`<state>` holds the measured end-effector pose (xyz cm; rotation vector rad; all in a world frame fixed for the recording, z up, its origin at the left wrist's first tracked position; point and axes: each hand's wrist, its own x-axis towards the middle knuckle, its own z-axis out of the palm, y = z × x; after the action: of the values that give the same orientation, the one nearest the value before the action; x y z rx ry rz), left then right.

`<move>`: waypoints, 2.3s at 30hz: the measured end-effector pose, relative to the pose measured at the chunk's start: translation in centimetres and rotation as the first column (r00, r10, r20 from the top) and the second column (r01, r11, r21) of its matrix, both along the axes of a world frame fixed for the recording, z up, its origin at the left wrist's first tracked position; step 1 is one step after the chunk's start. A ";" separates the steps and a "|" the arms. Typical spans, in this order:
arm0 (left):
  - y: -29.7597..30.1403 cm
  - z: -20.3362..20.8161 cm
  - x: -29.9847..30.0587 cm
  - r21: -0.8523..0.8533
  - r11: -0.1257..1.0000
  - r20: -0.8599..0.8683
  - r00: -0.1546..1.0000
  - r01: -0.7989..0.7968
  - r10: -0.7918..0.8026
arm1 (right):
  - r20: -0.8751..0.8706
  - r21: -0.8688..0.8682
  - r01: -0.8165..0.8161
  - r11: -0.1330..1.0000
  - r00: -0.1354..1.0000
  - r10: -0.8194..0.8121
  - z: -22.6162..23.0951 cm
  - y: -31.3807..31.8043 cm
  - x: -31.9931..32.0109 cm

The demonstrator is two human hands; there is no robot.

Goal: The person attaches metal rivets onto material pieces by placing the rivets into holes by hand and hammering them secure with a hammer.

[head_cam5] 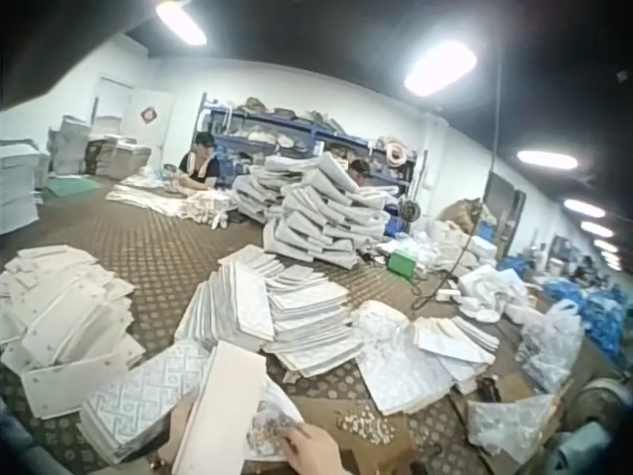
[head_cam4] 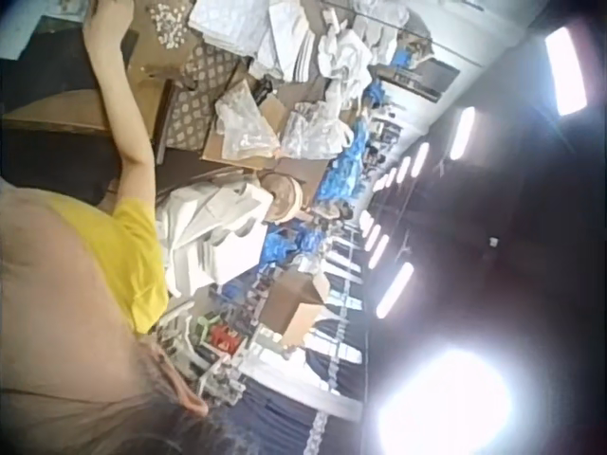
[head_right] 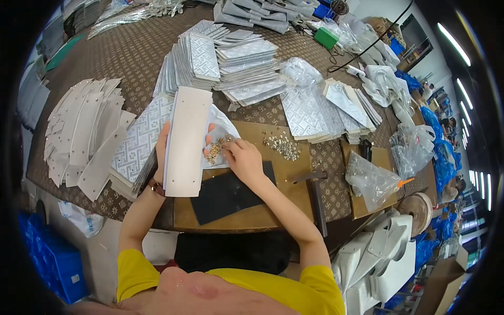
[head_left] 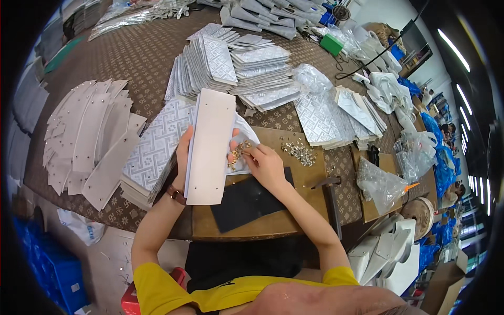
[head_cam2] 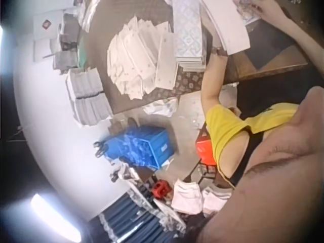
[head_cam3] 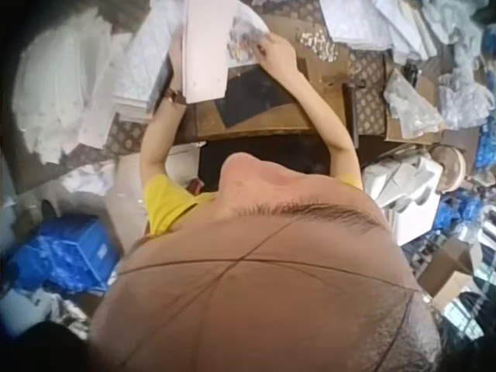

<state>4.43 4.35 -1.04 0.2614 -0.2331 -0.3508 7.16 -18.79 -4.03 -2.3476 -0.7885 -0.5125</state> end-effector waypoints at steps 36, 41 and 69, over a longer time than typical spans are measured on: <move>-0.6 2.6 -3.6 0.813 0.102 0.431 0.475 -0.573 -0.768 | -0.026 -0.149 0.445 0.883 0.891 -0.453 0.4 -12.8 -1.1; -0.6 2.0 -3.9 0.790 0.045 0.415 0.479 -0.612 -0.773 | 0.027 -0.152 0.443 0.884 0.895 -0.444 0.1 -12.8 -1.1; -0.9 2.0 -4.0 0.760 0.031 0.437 0.475 -0.649 -0.763 | -0.082 0.000 0.492 0.870 0.867 -0.491 -0.6 -12.6 -1.3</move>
<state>0.41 3.44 0.95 2.1421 -1.1462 -0.4093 5.85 -31.36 -4.61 -2.5288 -0.1298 -0.6254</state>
